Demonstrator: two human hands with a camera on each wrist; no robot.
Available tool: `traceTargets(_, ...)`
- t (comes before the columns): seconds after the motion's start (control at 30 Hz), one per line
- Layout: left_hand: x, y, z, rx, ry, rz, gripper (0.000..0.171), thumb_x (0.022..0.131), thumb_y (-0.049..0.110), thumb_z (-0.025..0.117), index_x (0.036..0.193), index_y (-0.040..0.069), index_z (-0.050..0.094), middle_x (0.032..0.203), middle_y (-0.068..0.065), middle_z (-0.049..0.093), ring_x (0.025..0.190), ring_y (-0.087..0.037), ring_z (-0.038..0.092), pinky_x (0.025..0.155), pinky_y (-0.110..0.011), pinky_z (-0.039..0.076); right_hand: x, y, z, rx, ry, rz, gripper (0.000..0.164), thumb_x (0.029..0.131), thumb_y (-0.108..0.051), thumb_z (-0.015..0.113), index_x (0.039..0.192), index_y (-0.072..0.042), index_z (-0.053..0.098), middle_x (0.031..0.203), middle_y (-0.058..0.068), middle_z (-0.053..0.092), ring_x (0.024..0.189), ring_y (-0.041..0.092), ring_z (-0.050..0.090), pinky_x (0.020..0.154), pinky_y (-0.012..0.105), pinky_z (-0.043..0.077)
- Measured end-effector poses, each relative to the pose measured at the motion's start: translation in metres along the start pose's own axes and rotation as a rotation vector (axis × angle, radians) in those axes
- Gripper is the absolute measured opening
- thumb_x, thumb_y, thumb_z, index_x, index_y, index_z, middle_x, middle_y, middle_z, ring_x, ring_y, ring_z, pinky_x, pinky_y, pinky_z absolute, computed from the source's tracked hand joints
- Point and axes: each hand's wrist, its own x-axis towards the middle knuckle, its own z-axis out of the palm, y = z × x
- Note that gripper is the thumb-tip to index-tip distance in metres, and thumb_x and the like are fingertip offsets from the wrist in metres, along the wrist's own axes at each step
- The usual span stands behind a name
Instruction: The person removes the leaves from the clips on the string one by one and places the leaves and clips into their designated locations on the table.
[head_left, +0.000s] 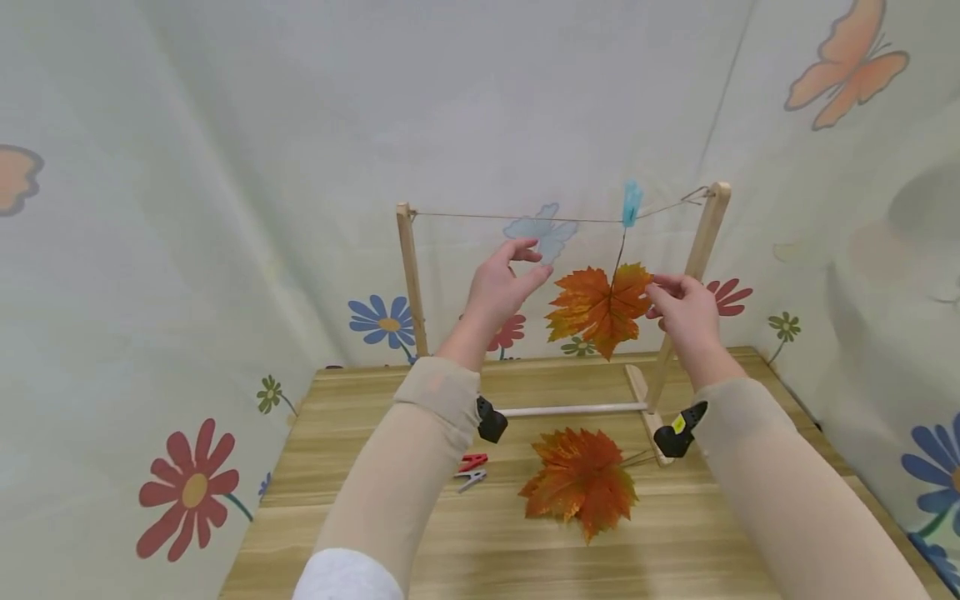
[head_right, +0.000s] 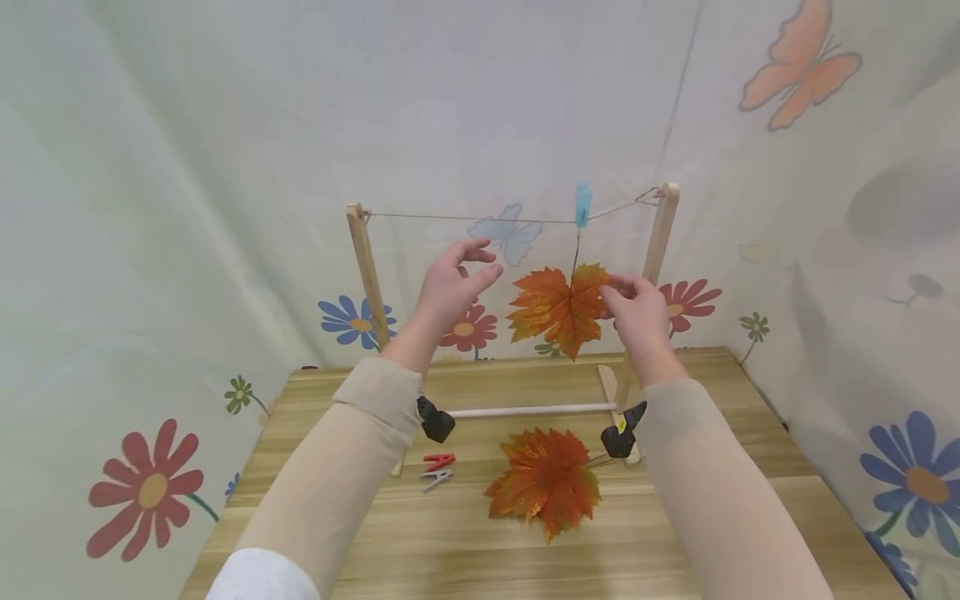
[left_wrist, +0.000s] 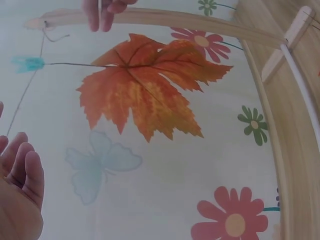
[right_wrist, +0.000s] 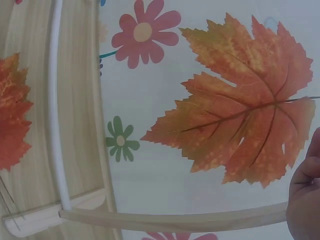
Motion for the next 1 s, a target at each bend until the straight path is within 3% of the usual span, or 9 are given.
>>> traceTargets(0.2, 0.004, 0.015, 0.008, -0.005, -0.076, 0.012, 0.052, 0.087, 0.035, 0.065, 0.135, 0.022, 0.048, 0.118, 0.015, 0.056, 0.056, -0.022, 0.05, 0.056, -0.03, 0.047, 0.0, -0.015, -0.004, -0.077, -0.013, -0.043, 0.048, 0.094, -0.041, 0.052, 0.131, -0.012, 0.051, 0.112, 0.011, 0.055, 0.086, 0.025, 0.056, 0.061, 0.022, 0.048)
traceTargets(0.33, 0.006, 0.024, 0.012, -0.035, -0.095, 0.031, 0.053, 0.088, 0.034, 0.066, 0.136, 0.023, 0.047, 0.121, 0.014, 0.055, 0.056, -0.022, 0.05, 0.054, -0.03, 0.048, 0.002, -0.026, -0.004, -0.084, -0.027, -0.052, 0.051, 0.093, -0.046, 0.052, 0.132, -0.013, 0.05, 0.113, 0.007, 0.053, 0.09, 0.025, 0.055, 0.077, 0.032, 0.052)
traceTargets(0.43, 0.007, 0.03, 0.014, -0.059, -0.079, 0.042, 0.05, 0.088, 0.032, 0.066, 0.134, 0.024, 0.048, 0.121, 0.013, 0.056, 0.054, -0.022, 0.047, 0.054, -0.03, 0.047, 0.006, -0.033, -0.003, -0.056, -0.042, -0.064, 0.052, 0.093, -0.044, 0.053, 0.133, -0.011, 0.049, 0.116, 0.007, 0.052, 0.099, 0.029, 0.055, 0.092, 0.041, 0.046)
traceTargets(0.57, 0.01, 0.04, 0.017, -0.098, -0.057, 0.038, 0.049, 0.088, 0.032, 0.066, 0.133, 0.024, 0.049, 0.121, 0.013, 0.055, 0.055, -0.024, 0.046, 0.056, -0.031, 0.05, 0.011, -0.039, -0.001, -0.092, -0.072, -0.087, 0.051, 0.094, -0.04, 0.053, 0.135, -0.01, 0.047, 0.124, 0.01, 0.051, 0.103, 0.031, 0.054, 0.095, 0.045, 0.043)
traceTargets(0.67, 0.014, 0.05, 0.023, -0.144, -0.064, 0.034, 0.049, 0.088, 0.033, 0.066, 0.132, 0.023, 0.049, 0.121, 0.014, 0.054, 0.064, -0.024, 0.051, 0.062, -0.031, 0.052, 0.014, -0.042, 0.001, -0.156, -0.104, -0.108, 0.054, 0.094, -0.04, 0.052, 0.139, -0.011, 0.043, 0.133, 0.01, 0.047, 0.102, 0.03, 0.055, 0.095, 0.046, 0.043)
traceTargets(0.77, 0.018, 0.06, 0.03, -0.162, -0.069, 0.033, 0.049, 0.087, 0.034, 0.066, 0.132, 0.023, 0.049, 0.121, 0.015, 0.054, 0.083, -0.016, 0.056, 0.07, -0.028, 0.052, 0.017, -0.045, 0.002, -0.197, -0.121, -0.123, 0.057, 0.094, -0.039, 0.052, 0.141, -0.012, 0.039, 0.139, 0.009, 0.043, 0.104, 0.03, 0.055, 0.094, 0.047, 0.043)
traceTargets(0.87, 0.021, 0.067, 0.038, -0.141, -0.062, 0.026, 0.047, 0.088, 0.034, 0.065, 0.132, 0.024, 0.049, 0.12, 0.016, 0.054, 0.102, -0.008, 0.052, 0.074, -0.023, 0.05, 0.019, -0.048, 0.005, -0.201, -0.121, -0.129, 0.057, 0.094, -0.039, 0.053, 0.142, -0.012, 0.038, 0.139, 0.01, 0.043, 0.108, 0.031, 0.053, 0.095, 0.047, 0.042)
traceTargets(1.0, 0.025, 0.073, 0.046, -0.146, -0.05, 0.001, 0.047, 0.089, 0.035, 0.063, 0.132, 0.025, 0.049, 0.121, 0.017, 0.053, 0.103, -0.007, 0.052, 0.073, -0.021, 0.05, 0.022, -0.051, 0.011, -0.171, -0.108, -0.134, 0.056, 0.094, -0.038, 0.053, 0.14, -0.01, 0.04, 0.137, 0.011, 0.045, 0.107, 0.031, 0.054, 0.093, 0.045, 0.044)
